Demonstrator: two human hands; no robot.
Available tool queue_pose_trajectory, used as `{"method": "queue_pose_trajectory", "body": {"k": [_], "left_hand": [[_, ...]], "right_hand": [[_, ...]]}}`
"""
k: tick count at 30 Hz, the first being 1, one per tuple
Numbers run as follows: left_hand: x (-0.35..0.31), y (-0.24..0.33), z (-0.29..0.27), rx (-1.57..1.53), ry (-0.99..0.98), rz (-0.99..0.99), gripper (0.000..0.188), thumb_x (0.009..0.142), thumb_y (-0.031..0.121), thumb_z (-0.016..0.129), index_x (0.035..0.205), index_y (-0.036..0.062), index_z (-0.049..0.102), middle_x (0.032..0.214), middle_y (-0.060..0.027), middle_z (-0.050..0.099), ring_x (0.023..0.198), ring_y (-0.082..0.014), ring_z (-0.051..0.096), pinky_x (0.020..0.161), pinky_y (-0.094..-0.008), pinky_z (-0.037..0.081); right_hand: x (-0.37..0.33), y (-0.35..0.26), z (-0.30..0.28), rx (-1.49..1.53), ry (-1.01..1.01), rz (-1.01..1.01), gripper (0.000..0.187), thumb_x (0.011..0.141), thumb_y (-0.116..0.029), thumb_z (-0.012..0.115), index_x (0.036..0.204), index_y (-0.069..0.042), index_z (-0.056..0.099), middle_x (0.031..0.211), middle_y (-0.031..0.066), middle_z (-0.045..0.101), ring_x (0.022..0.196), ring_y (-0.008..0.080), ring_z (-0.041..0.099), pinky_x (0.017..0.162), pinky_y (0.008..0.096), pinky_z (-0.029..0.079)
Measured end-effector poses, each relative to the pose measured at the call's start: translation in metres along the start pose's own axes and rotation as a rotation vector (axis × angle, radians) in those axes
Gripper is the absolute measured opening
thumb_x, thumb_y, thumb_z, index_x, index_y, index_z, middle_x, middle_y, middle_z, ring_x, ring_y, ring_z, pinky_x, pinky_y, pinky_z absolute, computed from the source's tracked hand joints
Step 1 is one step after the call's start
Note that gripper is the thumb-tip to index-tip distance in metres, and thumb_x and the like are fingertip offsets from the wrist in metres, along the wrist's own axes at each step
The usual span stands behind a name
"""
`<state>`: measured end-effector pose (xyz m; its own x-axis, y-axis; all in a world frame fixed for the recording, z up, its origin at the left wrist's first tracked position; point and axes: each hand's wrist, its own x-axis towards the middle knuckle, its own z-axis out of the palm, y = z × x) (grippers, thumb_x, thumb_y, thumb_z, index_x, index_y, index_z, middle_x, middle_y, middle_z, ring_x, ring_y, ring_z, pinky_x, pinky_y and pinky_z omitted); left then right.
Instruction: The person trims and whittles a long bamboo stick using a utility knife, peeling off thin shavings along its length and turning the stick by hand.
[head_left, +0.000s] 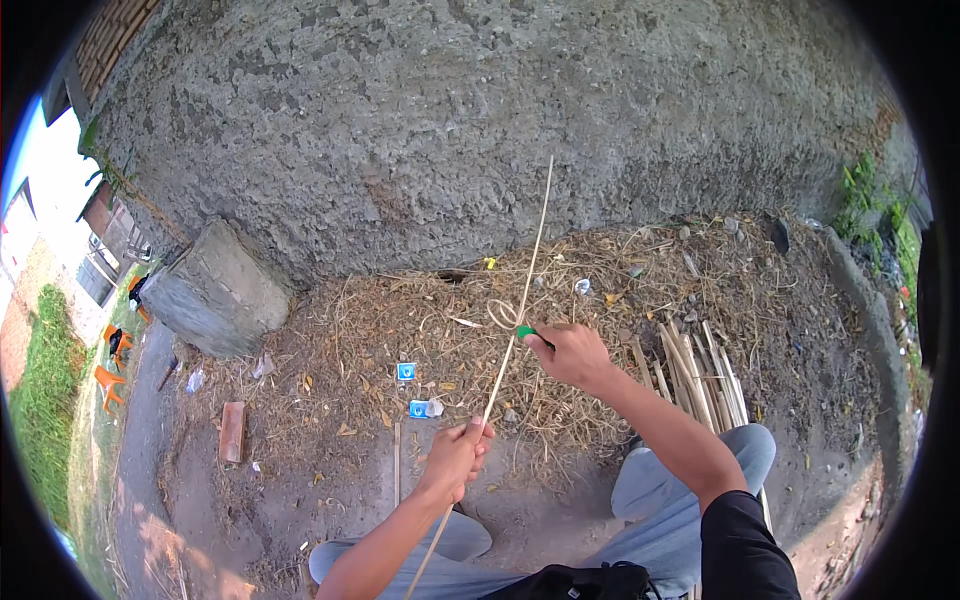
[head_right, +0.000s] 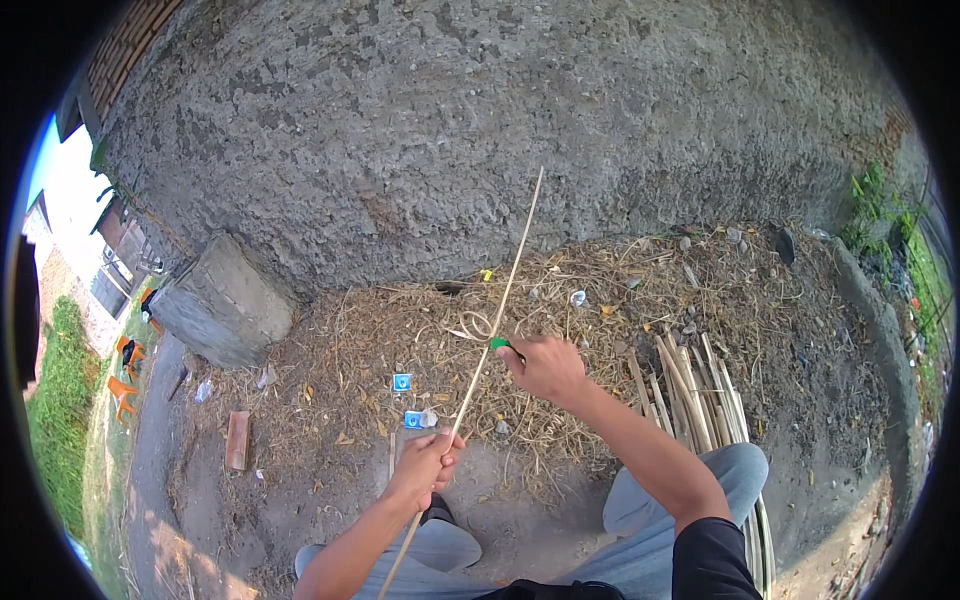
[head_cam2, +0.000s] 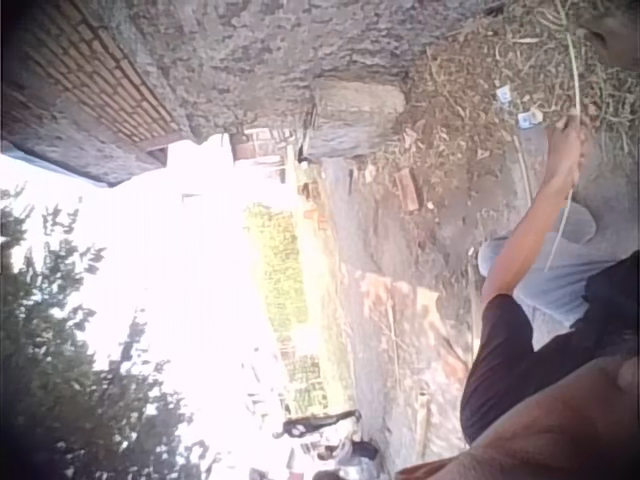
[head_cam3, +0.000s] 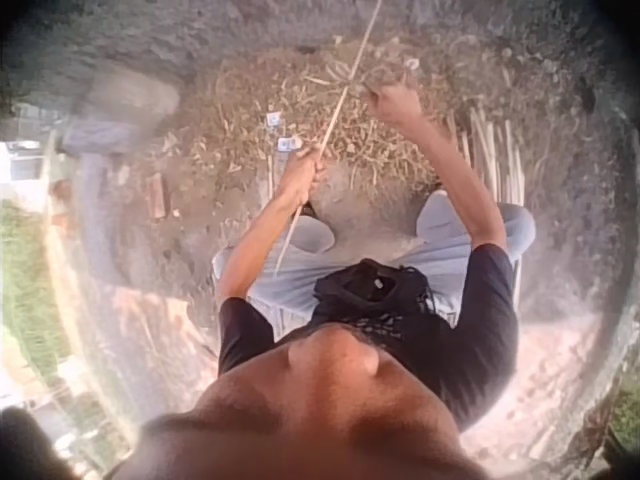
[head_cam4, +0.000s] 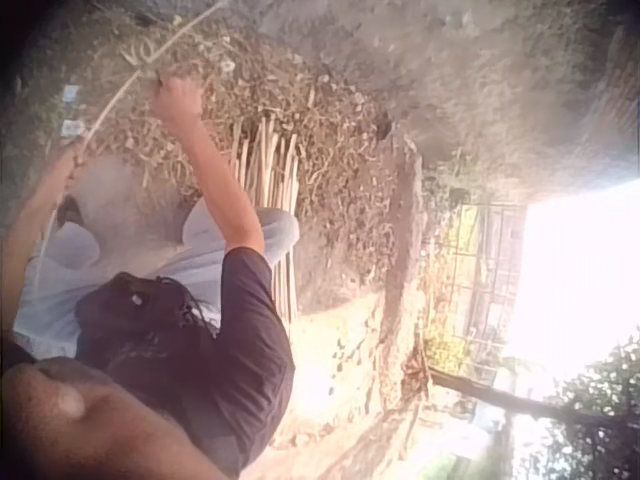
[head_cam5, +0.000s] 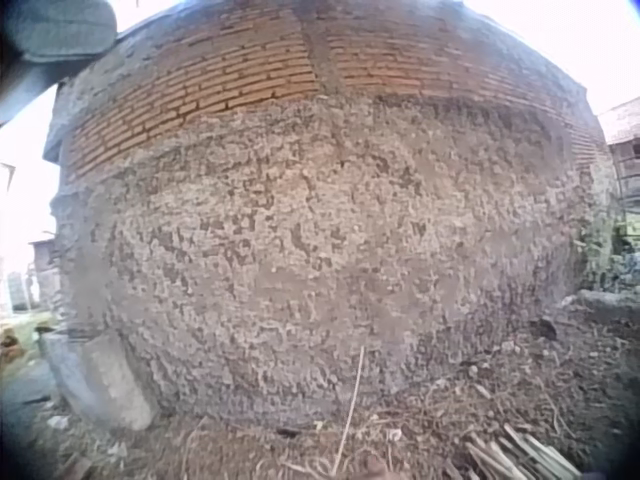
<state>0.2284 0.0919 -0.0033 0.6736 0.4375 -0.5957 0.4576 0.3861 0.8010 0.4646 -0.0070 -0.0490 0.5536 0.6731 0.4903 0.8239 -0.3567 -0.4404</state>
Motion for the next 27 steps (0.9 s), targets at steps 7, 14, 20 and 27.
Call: {"method": "queue_pose_trajectory", "body": {"k": [7,14,20,27], "left_hand": [[-0.088,-0.061,-0.008,0.057,0.049,0.01,0.03,0.104,0.028,0.046,0.094,0.0013,0.056,0.066,0.0031,0.04,0.046,-0.0019,0.029,0.039,-0.0213,0.018],[-0.095,-0.084,-0.006,-0.079,0.033,-0.012,0.032,0.105,0.03,0.044,0.093,0.001,0.054,0.064,0.0025,0.039,0.045,-0.0026,0.029,0.039,-0.0217,0.019],[-0.075,-0.121,-0.017,0.308,0.249,0.303,0.036,0.103,0.029,0.047,0.084,-0.0004,0.057,0.06,0.002,0.044,0.046,-0.0039,0.036,0.039,-0.0226,0.025],[-0.143,-0.117,-0.02,0.089,0.007,-0.121,0.039,0.104,0.031,0.046,0.081,0.0018,0.058,0.06,0.0025,0.046,0.045,-0.0028,0.036,0.04,-0.0212,0.027]], "right_hand": [[-0.068,-0.042,-0.035,-0.021,0.065,-0.129,0.031,0.092,-0.038,0.061,0.099,-0.009,0.069,0.066,0.0063,0.064,0.048,0.027,0.062,0.039,0.041,0.047],[-0.084,-0.046,-0.01,0.027,0.007,-0.041,0.03,0.09,-0.04,0.062,0.098,-0.012,0.07,0.069,0.008,0.066,0.054,0.0302,0.064,0.044,0.0429,0.05],[-0.075,-0.05,-0.002,0.071,-0.001,-0.026,0.028,0.091,-0.039,0.062,0.096,-0.013,0.071,0.07,0.0086,0.067,0.056,0.0309,0.065,0.046,0.0432,0.051],[-0.049,0.094,-0.044,-0.069,0.061,0.738,0.04,0.095,-0.04,0.055,0.089,-0.005,0.072,0.069,0.0181,0.065,0.066,0.0382,0.064,0.063,0.0471,0.052]]}}
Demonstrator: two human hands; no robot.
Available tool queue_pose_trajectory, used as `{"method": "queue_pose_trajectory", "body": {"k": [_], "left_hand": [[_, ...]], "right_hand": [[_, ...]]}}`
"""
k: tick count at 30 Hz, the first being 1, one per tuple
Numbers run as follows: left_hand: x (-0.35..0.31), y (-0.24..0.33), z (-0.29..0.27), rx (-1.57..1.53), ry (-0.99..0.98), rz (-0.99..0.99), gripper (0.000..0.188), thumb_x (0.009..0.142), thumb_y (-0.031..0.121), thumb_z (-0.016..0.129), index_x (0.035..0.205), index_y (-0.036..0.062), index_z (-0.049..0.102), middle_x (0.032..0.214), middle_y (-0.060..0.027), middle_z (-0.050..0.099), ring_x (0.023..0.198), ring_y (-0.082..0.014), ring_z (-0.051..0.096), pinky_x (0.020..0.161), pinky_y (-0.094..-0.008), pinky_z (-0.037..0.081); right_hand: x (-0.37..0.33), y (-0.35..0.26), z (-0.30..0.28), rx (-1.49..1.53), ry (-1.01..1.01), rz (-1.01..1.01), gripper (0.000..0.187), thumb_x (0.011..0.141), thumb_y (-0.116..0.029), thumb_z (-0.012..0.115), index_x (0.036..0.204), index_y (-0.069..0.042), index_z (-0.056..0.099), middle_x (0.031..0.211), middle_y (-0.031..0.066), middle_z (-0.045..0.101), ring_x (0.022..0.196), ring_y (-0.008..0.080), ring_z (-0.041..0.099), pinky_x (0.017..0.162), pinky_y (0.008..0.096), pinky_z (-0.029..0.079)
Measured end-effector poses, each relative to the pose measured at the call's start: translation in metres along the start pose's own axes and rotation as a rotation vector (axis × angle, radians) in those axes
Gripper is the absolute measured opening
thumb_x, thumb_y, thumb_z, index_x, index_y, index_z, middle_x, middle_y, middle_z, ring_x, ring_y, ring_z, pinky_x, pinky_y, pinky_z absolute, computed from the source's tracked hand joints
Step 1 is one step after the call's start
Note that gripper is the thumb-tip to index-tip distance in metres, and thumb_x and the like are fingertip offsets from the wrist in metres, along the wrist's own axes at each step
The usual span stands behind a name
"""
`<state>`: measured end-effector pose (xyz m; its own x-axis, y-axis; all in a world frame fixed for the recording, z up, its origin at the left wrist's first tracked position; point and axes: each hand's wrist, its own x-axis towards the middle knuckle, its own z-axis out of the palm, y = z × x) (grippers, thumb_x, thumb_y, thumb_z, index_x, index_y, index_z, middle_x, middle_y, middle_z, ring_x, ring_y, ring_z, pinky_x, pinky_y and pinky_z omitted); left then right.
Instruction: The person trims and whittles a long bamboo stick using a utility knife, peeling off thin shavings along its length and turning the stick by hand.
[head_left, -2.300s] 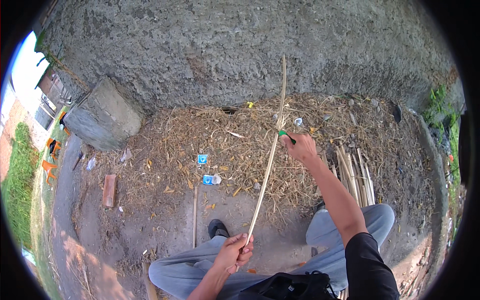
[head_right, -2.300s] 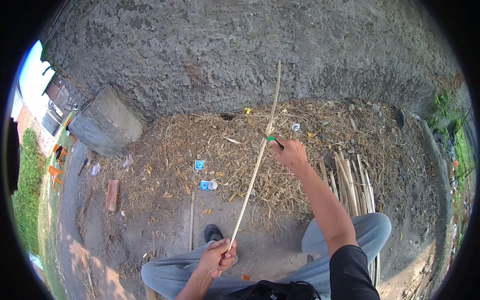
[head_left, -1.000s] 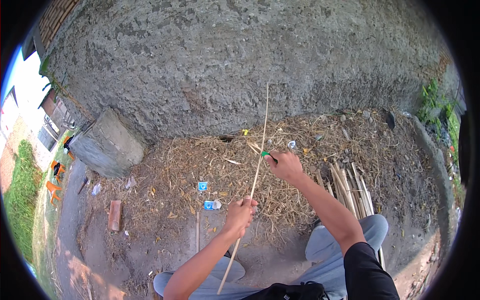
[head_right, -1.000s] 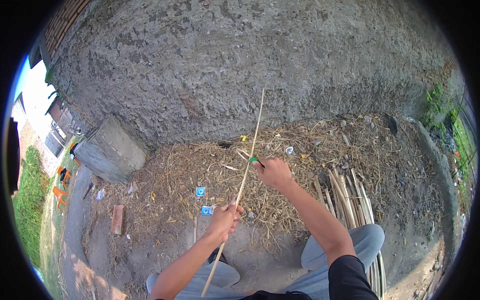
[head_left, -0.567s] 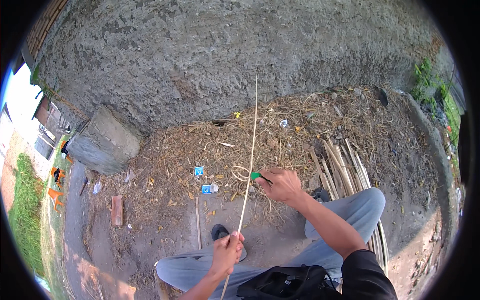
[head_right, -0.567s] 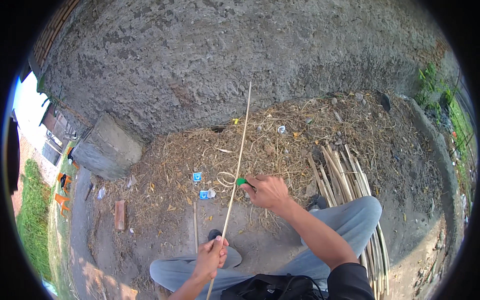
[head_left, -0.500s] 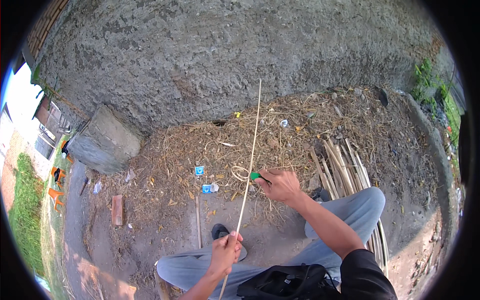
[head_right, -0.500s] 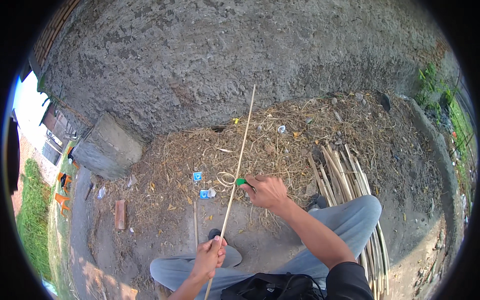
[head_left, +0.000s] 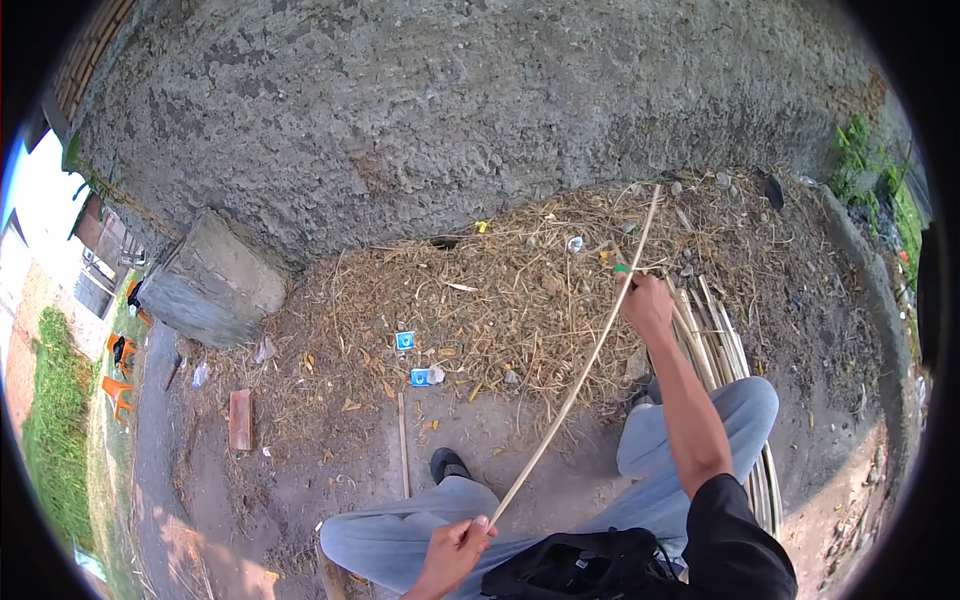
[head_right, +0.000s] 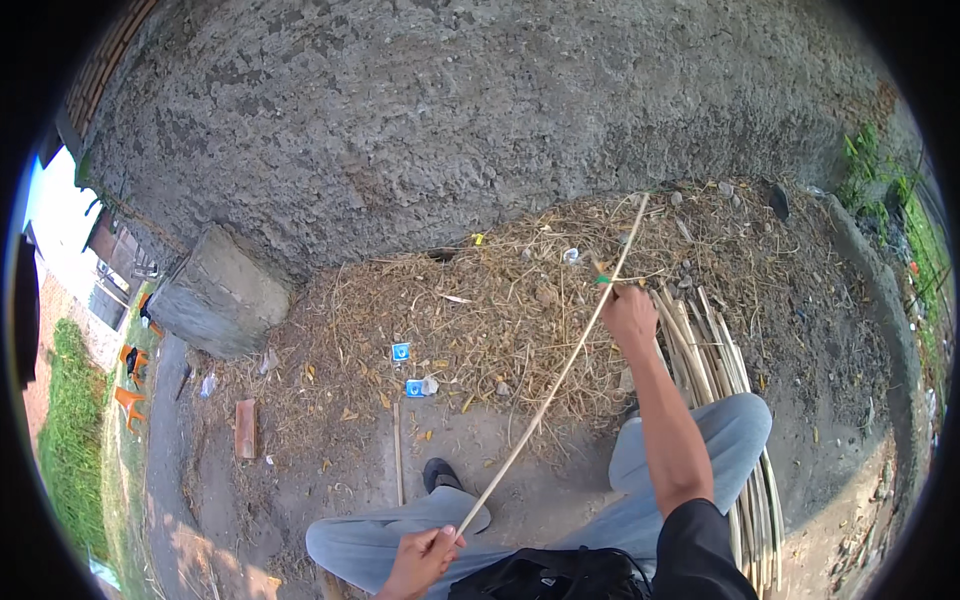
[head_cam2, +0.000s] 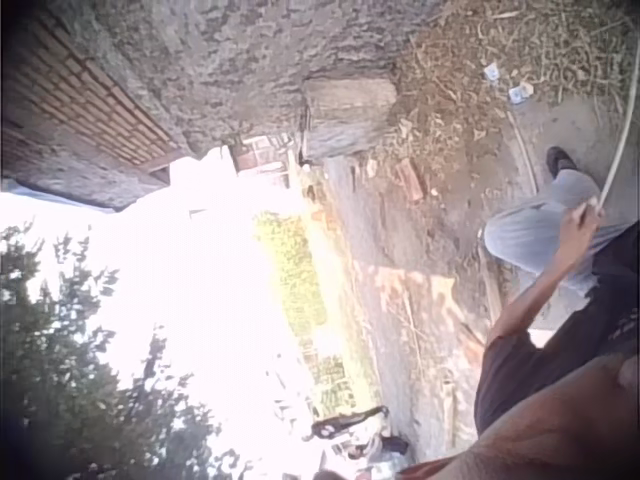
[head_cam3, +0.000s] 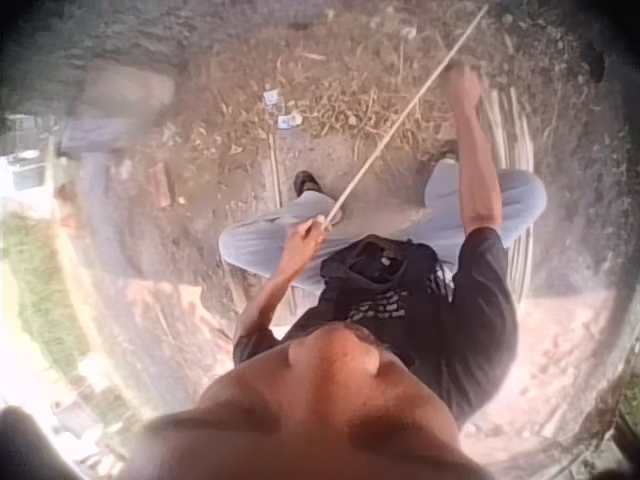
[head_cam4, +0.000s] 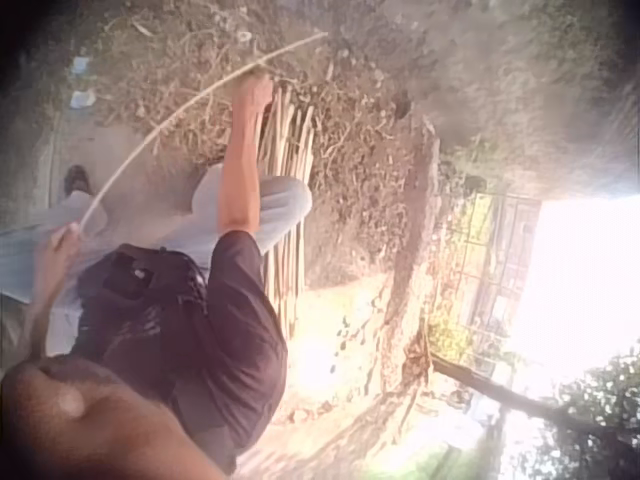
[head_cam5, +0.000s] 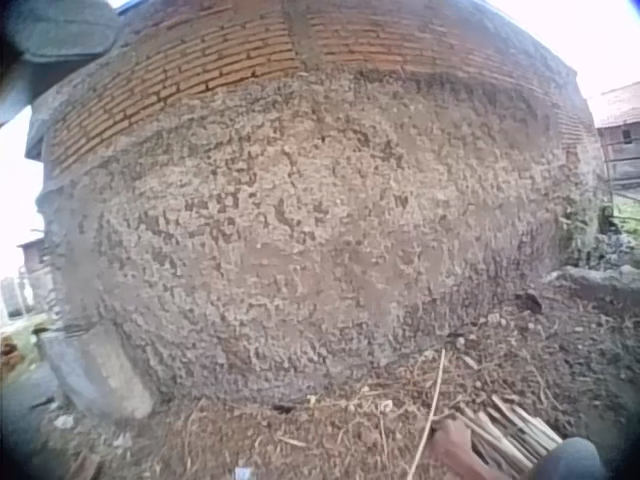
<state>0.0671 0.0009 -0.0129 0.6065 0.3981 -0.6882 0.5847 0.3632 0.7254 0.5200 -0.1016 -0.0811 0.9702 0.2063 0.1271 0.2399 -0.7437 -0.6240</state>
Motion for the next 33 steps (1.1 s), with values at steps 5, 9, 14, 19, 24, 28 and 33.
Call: {"method": "queue_pose_trajectory", "body": {"k": [5,9,14,19,24,28,33], "left_hand": [[0.024,0.008,-0.019,0.187,0.141,0.149,0.043,0.104,0.031,0.047,0.077,0.0007,0.061,0.059,0.0015,0.051,0.048,-0.0031,0.039,0.044,-0.0227,0.03],[0.027,0.009,-0.027,0.171,0.19,0.138,0.041,0.104,0.03,0.046,0.078,0.0018,0.06,0.058,0.0019,0.049,0.047,-0.0036,0.037,0.043,-0.0234,0.029],[0.02,0.012,-0.028,-0.099,-0.067,-0.136,0.037,0.106,0.033,0.037,0.088,0.0045,0.052,0.06,0.0022,0.039,0.044,-0.004,0.028,0.039,-0.0222,0.019],[0.016,0.0,-0.033,-0.194,-0.138,-0.256,0.036,0.106,0.034,0.035,0.089,0.0055,0.05,0.06,0.003,0.036,0.045,-0.0045,0.026,0.039,-0.0226,0.018],[0.014,-0.003,-0.033,-0.248,-0.263,-0.373,0.035,0.106,0.032,0.034,0.089,0.006,0.05,0.06,0.0037,0.035,0.045,-0.0047,0.026,0.039,-0.0225,0.017],[0.017,-0.014,-0.033,-0.202,-0.275,-0.365,0.036,0.106,0.032,0.033,0.091,0.0059,0.052,0.058,0.0036,0.035,0.045,-0.0049,0.027,0.038,-0.0222,0.018],[0.017,-0.025,-0.032,-0.2,-0.348,-0.31,0.043,0.107,0.039,0.03,0.105,0.0044,0.055,0.062,0.0005,0.045,0.045,-0.0056,0.03,0.04,-0.0211,0.024]], "right_hand": [[0.002,0.022,-0.011,-0.194,0.038,-0.172,0.042,0.092,-0.044,0.058,0.085,-0.004,0.072,0.071,0.0203,0.066,0.08,0.0386,0.066,0.072,0.0494,0.052],[-0.026,0.017,-0.006,-0.044,-0.218,-0.061,0.046,0.091,-0.046,0.06,0.083,-0.002,0.071,0.065,0.0191,0.064,0.07,0.0379,0.064,0.066,0.0474,0.05],[-0.049,0.007,-0.002,0.355,-0.365,0.102,0.049,0.092,-0.045,0.063,0.08,0.001,0.07,0.052,0.0032,0.053,0.045,0.0082,0.043,0.043,0.0303,0.035],[-0.105,-0.058,-0.035,0.823,-0.607,0.242,0.044,0.095,-0.041,0.062,0.098,0.003,0.067,0.049,-0.0048,0.042,0.04,0.0037,0.029,0.039,0.0265,0.023],[-0.133,-0.062,-0.019,1.013,-0.551,0.191,0.032,0.093,-0.029,0.067,0.1,0.003,0.067,0.053,-0.0042,0.048,0.04,0.0031,0.032,0.039,0.0253,0.022],[-0.133,-0.057,-0.01,1.213,-0.528,0.296,0.027,0.091,-0.023,0.069,0.097,0.003,0.067,0.073,0.0047,0.064,0.046,0.0031,0.039,0.04,0.0241,0.025],[-0.132,-0.052,-0.007,1.114,-0.595,0.347,0.02,0.087,-0.017,0.074,0.086,0.001,0.066,0.073,0.0034,0.063,0.05,0.0037,0.043,0.043,0.024,0.029]]}}
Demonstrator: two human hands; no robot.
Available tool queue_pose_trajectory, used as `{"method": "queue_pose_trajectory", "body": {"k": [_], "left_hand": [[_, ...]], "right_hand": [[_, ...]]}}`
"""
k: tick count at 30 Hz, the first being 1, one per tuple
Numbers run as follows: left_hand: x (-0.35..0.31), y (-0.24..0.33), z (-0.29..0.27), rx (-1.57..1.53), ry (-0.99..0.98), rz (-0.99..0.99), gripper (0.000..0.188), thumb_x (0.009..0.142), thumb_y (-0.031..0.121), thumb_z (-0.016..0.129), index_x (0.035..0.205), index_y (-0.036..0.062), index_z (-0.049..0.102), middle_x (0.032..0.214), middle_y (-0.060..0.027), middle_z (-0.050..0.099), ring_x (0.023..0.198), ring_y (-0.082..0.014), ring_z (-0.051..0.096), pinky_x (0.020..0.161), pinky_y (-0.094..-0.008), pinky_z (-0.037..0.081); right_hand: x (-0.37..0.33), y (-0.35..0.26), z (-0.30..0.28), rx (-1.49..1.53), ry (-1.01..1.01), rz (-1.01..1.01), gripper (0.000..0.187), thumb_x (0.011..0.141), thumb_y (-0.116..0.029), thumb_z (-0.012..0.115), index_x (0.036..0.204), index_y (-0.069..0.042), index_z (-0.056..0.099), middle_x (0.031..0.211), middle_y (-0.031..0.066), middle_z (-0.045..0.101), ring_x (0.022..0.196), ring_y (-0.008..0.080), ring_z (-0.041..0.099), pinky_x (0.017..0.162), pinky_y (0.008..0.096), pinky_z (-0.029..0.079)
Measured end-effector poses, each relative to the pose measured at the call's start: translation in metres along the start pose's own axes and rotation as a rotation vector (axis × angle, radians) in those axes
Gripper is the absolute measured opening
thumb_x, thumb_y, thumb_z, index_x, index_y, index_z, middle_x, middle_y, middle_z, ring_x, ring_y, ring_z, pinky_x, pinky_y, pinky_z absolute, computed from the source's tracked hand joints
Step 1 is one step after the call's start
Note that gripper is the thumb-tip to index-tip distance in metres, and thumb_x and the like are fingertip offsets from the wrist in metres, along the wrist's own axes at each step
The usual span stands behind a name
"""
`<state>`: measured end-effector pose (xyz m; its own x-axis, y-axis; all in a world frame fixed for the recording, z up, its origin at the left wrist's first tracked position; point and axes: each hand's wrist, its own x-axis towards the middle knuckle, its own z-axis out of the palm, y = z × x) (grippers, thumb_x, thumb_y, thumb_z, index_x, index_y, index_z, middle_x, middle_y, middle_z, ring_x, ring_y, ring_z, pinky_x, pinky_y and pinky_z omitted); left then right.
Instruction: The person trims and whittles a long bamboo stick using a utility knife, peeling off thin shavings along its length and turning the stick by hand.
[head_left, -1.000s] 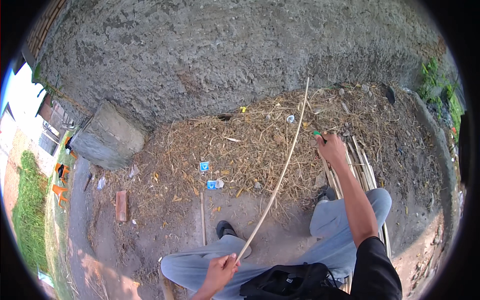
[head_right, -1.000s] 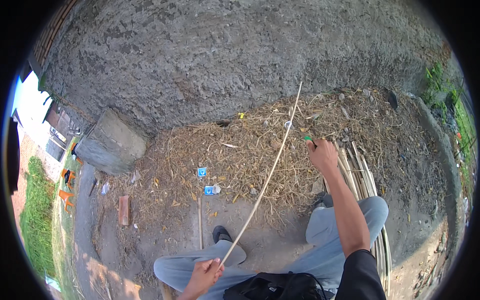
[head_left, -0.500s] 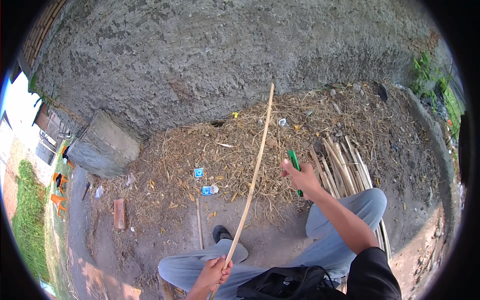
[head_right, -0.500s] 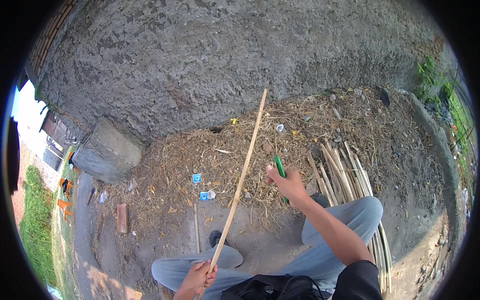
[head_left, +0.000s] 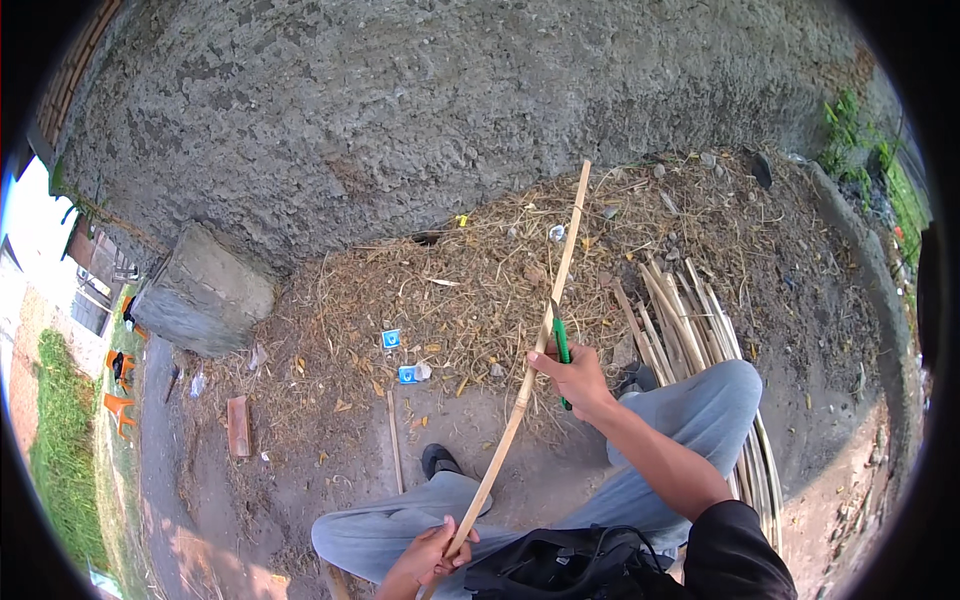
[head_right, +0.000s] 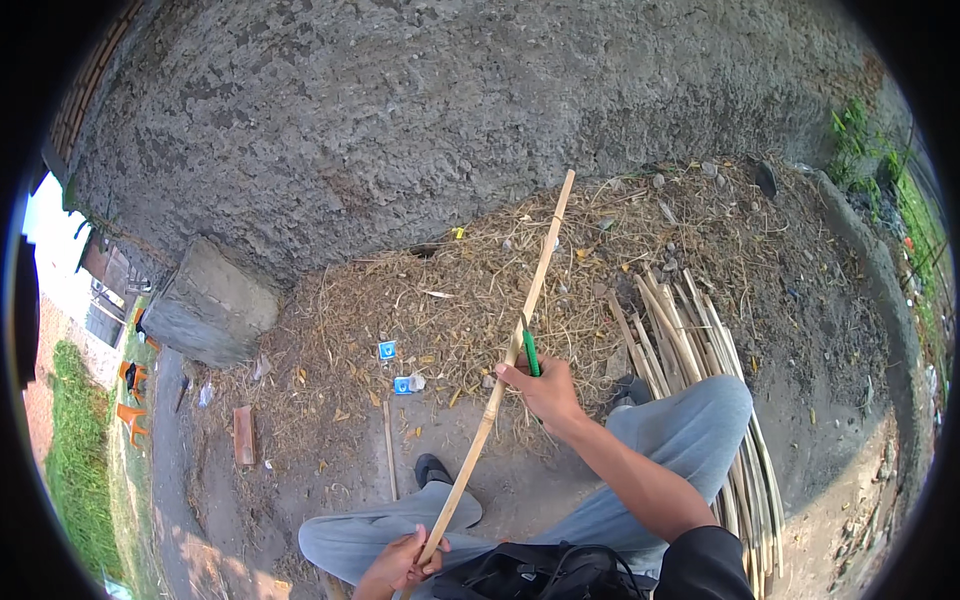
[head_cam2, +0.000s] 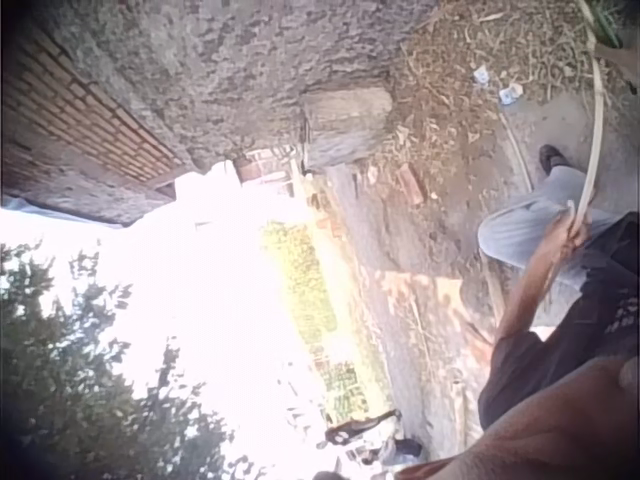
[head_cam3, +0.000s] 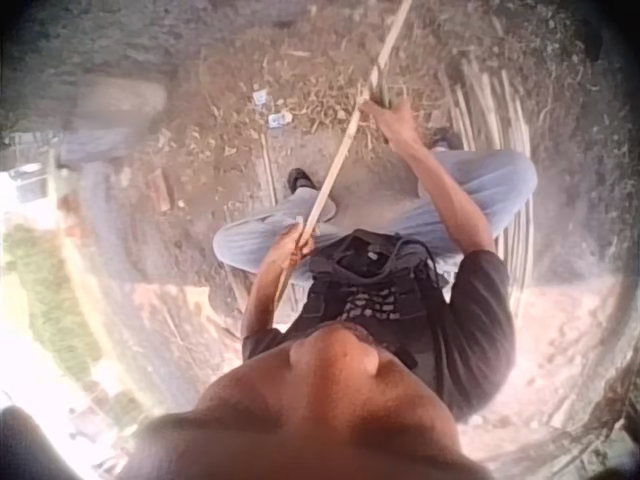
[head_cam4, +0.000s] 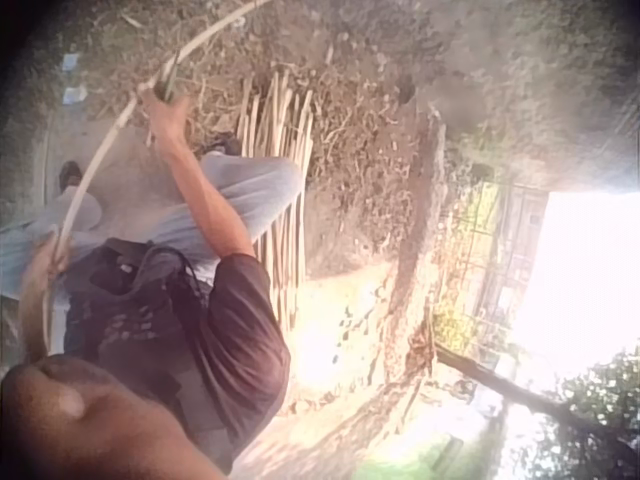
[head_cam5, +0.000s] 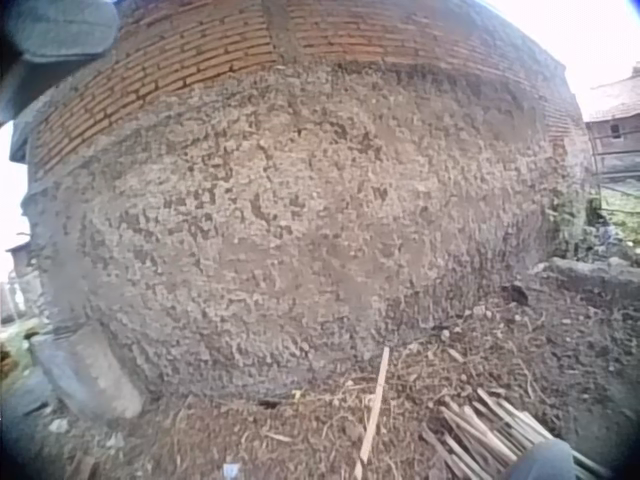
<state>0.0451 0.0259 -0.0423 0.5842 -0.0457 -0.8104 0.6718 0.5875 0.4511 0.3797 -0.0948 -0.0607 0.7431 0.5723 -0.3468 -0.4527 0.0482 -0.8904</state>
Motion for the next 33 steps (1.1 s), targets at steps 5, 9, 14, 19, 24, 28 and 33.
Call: {"method": "queue_pose_trajectory", "body": {"k": [5,9,14,19,24,28,33], "left_hand": [[0.006,0.005,0.011,0.45,0.045,0.181,0.033,0.103,0.028,0.05,0.122,0.0008,0.051,0.076,-0.0064,0.063,0.055,-0.0071,0.047,0.053,-0.0226,0.042],[0.008,0.003,0.013,0.556,0.178,0.356,0.027,0.101,0.016,0.052,0.123,0.0006,0.051,0.083,-0.0081,0.065,0.057,-0.0078,0.053,0.053,-0.0226,0.043],[-0.004,0.021,0.045,0.94,0.553,0.648,0.045,0.09,0.021,0.07,0.125,-0.0001,0.051,0.078,-0.0063,0.064,0.064,-0.0092,0.061,0.054,-0.0273,0.048],[-0.002,0.006,0.008,0.494,0.575,0.612,0.028,0.096,0.016,0.06,0.119,0.0013,0.057,0.07,-0.0038,0.056,0.053,-0.0078,0.048,0.044,-0.0253,0.037],[-0.027,0.016,-0.016,-0.183,0.05,0.178,0.028,0.104,0.021,0.043,0.117,0.0015,0.057,0.062,0.0006,0.04,0.047,-0.0057,0.03,0.042,-0.0225,0.026],[-0.021,-0.002,-0.026,-0.004,0.174,0.114,0.032,0.106,0.028,0.039,0.109,0.0004,0.056,0.062,0.0014,0.037,0.047,-0.0059,0.03,0.042,-0.0224,0.028],[-0.019,-0.017,-0.008,0.169,0.414,0.179,0.022,0.102,0.031,0.05,0.089,0.0145,0.055,0.061,0.0047,0.045,0.047,-0.004,0.039,0.041,-0.0214,0.032]], "right_hand": [[0.014,0.027,0.0,-0.006,0.036,-0.225,0.021,0.081,-0.014,0.079,0.085,0.0,0.064,0.067,-0.0003,0.058,0.05,0.0032,0.042,0.042,0.0241,0.027],[0.005,0.014,0.005,-0.111,0.03,-0.092,0.024,0.08,-0.017,0.081,0.084,0.002,0.066,0.073,0.0023,0.062,0.067,0.0085,0.054,0.061,0.0267,0.045],[0.014,0.038,0.001,-0.103,-0.03,-0.176,0.03,0.081,-0.02,0.08,0.09,0.005,0.068,0.077,0.0039,0.064,0.068,0.0082,0.054,0.06,0.026,0.044],[0.004,0.027,0.006,-0.338,-0.13,-0.088,0.034,0.085,-0.02,0.076,0.103,0.007,0.067,0.08,0.0051,0.065,0.064,0.0067,0.052,0.054,0.0247,0.04],[0.003,0.023,-0.005,-0.151,-0.118,0.047,0.031,0.09,-0.021,0.07,0.108,0.004,0.066,0.09,0.01,0.071,0.053,0.0059,0.049,0.045,0.0242,0.035],[0.001,0.014,-0.008,-0.064,-0.066,0.076,0.026,0.092,-0.021,0.067,0.103,0.002,0.065,0.088,0.0084,0.07,0.048,0.0039,0.042,0.042,0.0241,0.03],[0.008,0.03,-0.018,-0.007,-0.066,0.078,0.029,0.092,-0.025,0.067,0.103,0.001,0.065,0.085,0.0055,0.069,0.048,0.0043,0.042,0.041,0.0242,0.031]]}}
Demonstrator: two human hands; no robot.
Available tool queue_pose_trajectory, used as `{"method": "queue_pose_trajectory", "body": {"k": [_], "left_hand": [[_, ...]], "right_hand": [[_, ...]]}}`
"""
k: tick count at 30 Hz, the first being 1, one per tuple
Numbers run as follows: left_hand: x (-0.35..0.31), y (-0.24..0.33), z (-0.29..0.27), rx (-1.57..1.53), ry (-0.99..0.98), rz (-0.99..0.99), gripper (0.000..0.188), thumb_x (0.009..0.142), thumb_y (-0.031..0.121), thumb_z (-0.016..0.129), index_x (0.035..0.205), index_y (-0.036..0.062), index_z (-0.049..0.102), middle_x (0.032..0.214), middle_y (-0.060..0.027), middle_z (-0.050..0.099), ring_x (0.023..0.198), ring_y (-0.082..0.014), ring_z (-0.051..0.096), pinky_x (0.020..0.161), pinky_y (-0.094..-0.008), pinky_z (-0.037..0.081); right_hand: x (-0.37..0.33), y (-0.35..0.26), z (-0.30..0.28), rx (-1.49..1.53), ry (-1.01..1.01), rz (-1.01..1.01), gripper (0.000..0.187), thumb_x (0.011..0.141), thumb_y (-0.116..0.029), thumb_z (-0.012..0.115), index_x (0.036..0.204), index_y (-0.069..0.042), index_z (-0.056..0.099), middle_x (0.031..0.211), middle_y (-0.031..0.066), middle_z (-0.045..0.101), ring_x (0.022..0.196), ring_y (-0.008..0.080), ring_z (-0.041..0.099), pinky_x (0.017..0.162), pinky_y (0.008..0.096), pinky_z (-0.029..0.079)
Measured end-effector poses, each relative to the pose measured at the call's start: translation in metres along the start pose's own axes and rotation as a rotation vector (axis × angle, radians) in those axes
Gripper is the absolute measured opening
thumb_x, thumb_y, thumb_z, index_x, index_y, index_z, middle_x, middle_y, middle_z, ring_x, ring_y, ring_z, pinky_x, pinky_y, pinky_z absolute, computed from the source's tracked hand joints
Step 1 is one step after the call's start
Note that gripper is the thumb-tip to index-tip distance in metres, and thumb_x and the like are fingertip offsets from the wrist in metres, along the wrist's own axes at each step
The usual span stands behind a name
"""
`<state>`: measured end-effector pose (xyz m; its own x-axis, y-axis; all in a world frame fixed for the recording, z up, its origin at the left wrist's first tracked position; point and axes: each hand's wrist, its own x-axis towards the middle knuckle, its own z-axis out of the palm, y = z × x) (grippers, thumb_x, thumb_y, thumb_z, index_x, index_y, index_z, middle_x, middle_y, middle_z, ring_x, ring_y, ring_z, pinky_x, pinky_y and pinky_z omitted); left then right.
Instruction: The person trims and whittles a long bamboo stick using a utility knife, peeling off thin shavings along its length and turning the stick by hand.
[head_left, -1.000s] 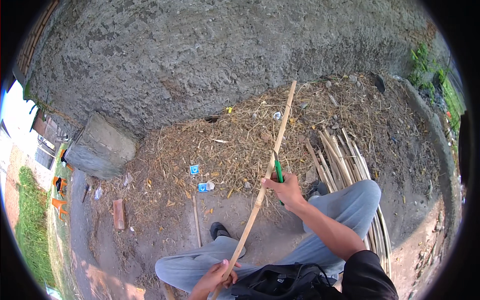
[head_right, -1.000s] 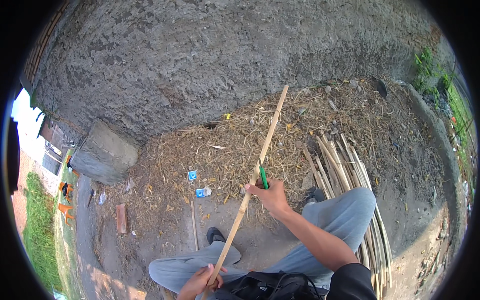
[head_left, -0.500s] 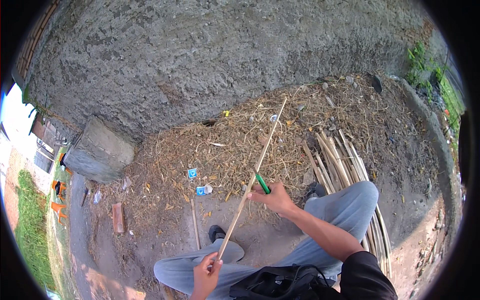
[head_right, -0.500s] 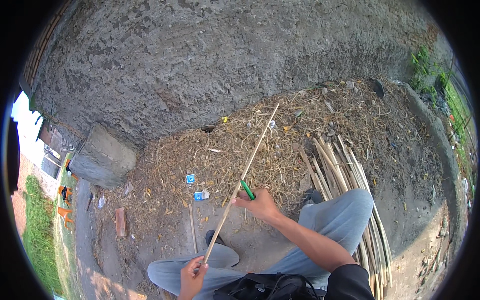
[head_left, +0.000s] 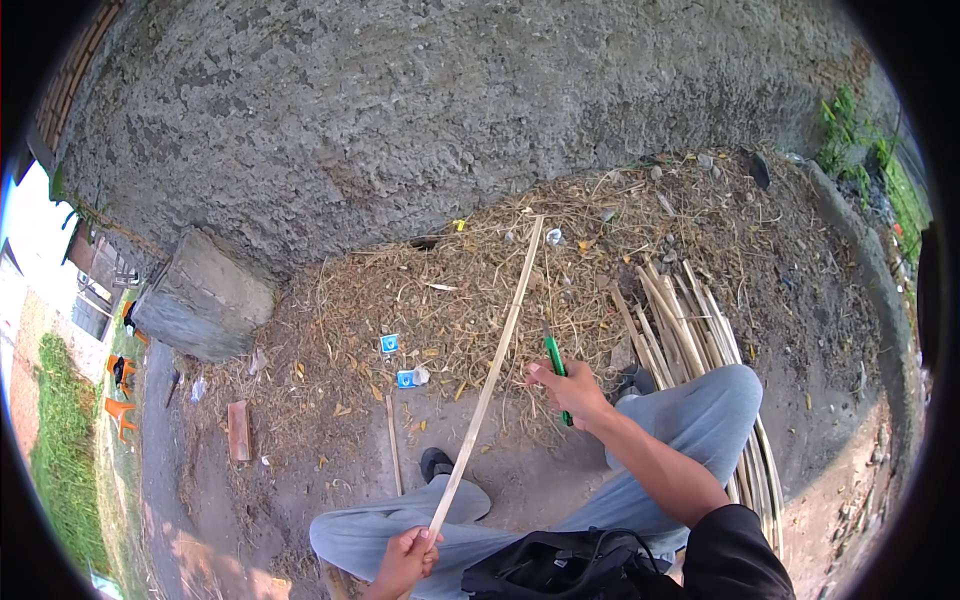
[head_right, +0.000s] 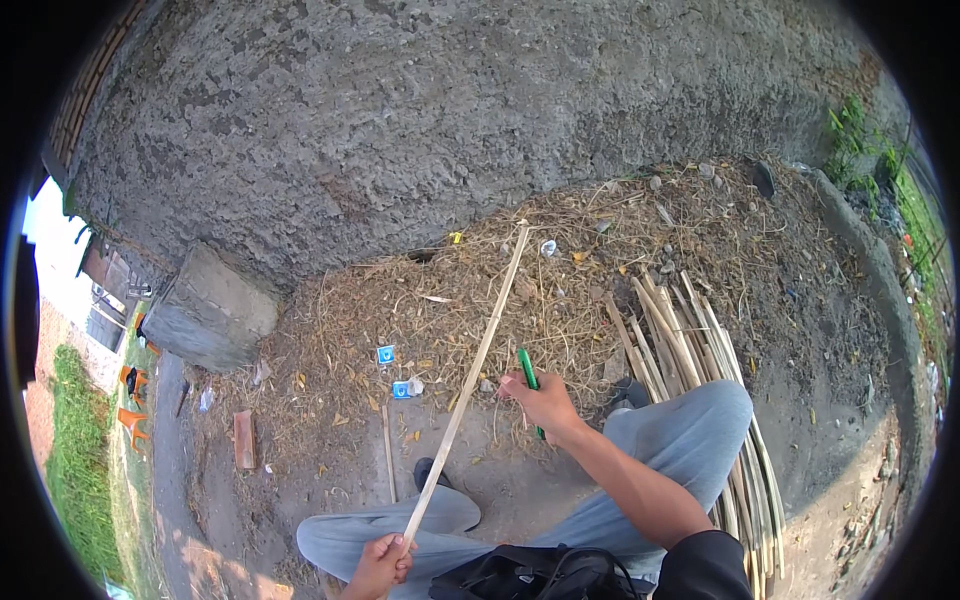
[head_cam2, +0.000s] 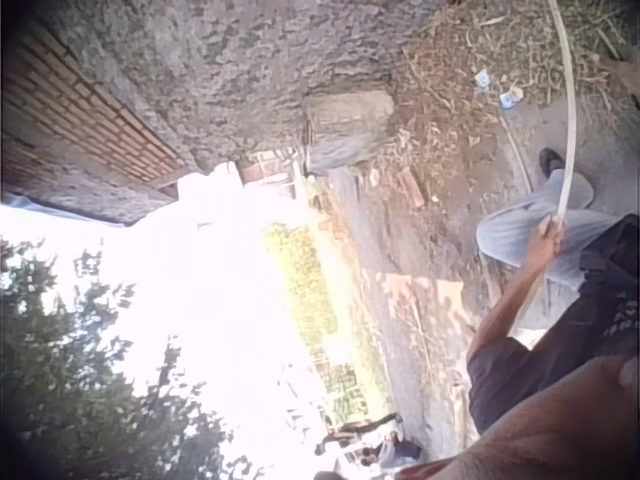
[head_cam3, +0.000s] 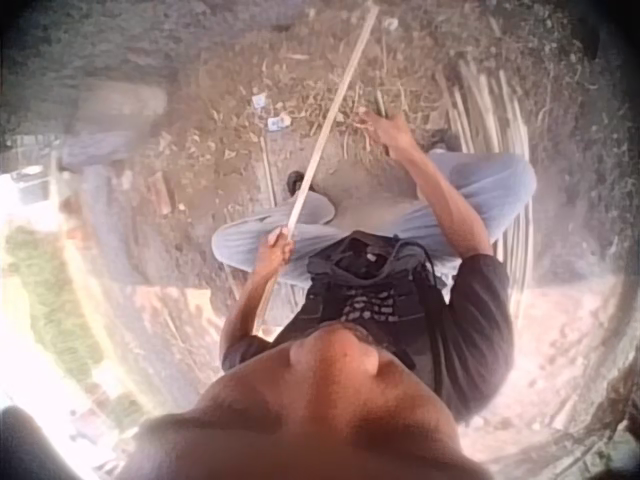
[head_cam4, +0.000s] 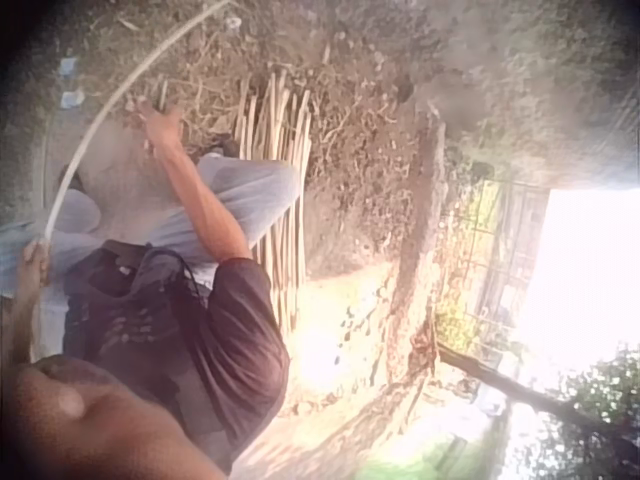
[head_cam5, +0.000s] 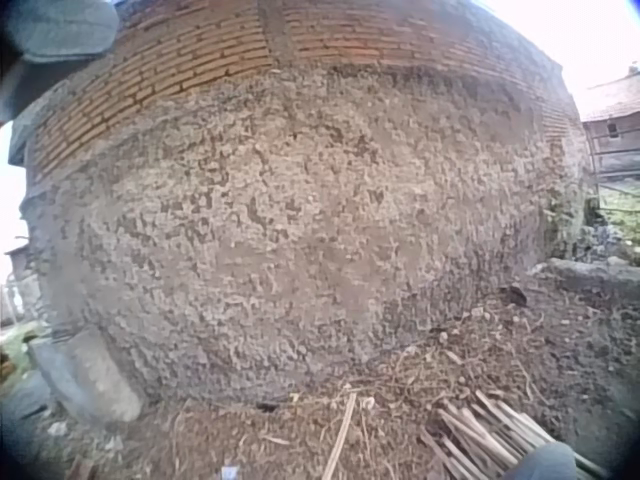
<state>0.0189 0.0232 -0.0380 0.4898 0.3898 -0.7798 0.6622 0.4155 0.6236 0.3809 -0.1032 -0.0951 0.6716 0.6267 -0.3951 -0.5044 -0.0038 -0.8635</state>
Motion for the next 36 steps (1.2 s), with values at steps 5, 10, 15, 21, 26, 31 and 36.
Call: {"method": "queue_pose_trajectory", "body": {"k": [5,10,15,21,26,31,36], "left_hand": [[-0.003,-0.002,0.0,-0.043,-0.004,0.053,0.024,0.103,0.033,0.046,0.093,0.0142,0.056,0.061,0.0057,0.043,0.045,-0.005,0.038,0.041,-0.0212,0.032],[0.005,-0.025,-0.008,0.461,0.176,0.538,0.029,0.104,0.03,0.045,0.092,0.0083,0.06,0.06,0.0017,0.049,0.049,-0.0088,0.045,0.045,-0.0257,0.037],[-0.008,-0.021,-0.006,0.611,0.305,0.706,0.031,0.103,0.028,0.046,0.091,0.0041,0.061,0.059,-0.0045,0.051,0.054,-0.0126,0.051,0.05,-0.0316,0.042],[-0.014,-0.041,-0.011,0.692,0.33,0.591,0.032,0.102,0.029,0.046,0.107,0.0025,0.063,0.062,-0.01,0.054,0.056,-0.0196,0.055,0.055,-0.0358,0.044],[-0.016,-0.035,-0.013,0.685,0.453,0.56,0.034,0.102,0.031,0.045,0.107,0.0024,0.063,0.063,-0.0138,0.055,0.056,-0.0216,0.055,0.056,-0.0383,0.046],[-0.012,-0.027,-0.02,0.546,0.466,0.534,0.034,0.103,0.03,0.044,0.088,0.0038,0.059,0.058,-0.0051,0.052,0.052,-0.0147,0.05,0.05,-0.0324,0.041],[-0.006,-0.013,-0.011,0.348,0.338,0.451,0.036,0.104,0.032,0.043,0.081,0.008,0.056,0.056,0.0043,0.046,0.048,-0.0066,0.041,0.045,-0.0245,0.034]], "right_hand": [[0.003,0.003,-0.003,-0.027,-0.003,0.025,0.028,0.092,-0.024,0.066,0.104,0.001,0.065,0.077,0.0014,0.063,0.047,0.0041,0.04,0.041,0.0249,0.03],[0.011,-0.007,-0.002,0.089,0.074,0.01,0.039,0.093,-0.024,0.065,0.12,0.003,0.059,0.075,0.0002,0.057,0.049,0.0045,0.041,0.041,0.0256,0.03],[0.045,-0.006,-0.02,0.223,0.217,-0.193,0.06,0.091,-0.025,0.067,0.14,-0.001,0.041,0.091,0.0062,0.064,0.051,0.0062,0.041,0.045,0.0261,0.033],[0.046,-0.016,-0.014,0.02,0.147,-0.211,0.027,0.094,-0.018,0.064,0.112,0.001,0.06,0.09,0.0085,0.071,0.057,0.0074,0.049,0.053,0.0269,0.041],[0.047,-0.012,-0.009,-0.078,0.385,-0.367,0.013,0.094,-0.01,0.062,0.097,0.001,0.067,0.08,0.0053,0.07,0.05,0.0024,0.037,0.047,0.025,0.031],[0.054,-0.002,-0.022,-0.103,0.406,-0.351,0.02,0.092,-0.011,0.065,0.105,0.004,0.066,0.087,0.009,0.071,0.056,0.0047,0.045,0.053,0.0255,0.037],[0.069,0.012,-0.032,-0.47,0.335,-0.453,0.041,0.087,-0.021,0.072,0.115,0.007,0.064,0.1,0.0146,0.071,0.092,0.0149,0.066,0.08,0.0309,0.05]]}}
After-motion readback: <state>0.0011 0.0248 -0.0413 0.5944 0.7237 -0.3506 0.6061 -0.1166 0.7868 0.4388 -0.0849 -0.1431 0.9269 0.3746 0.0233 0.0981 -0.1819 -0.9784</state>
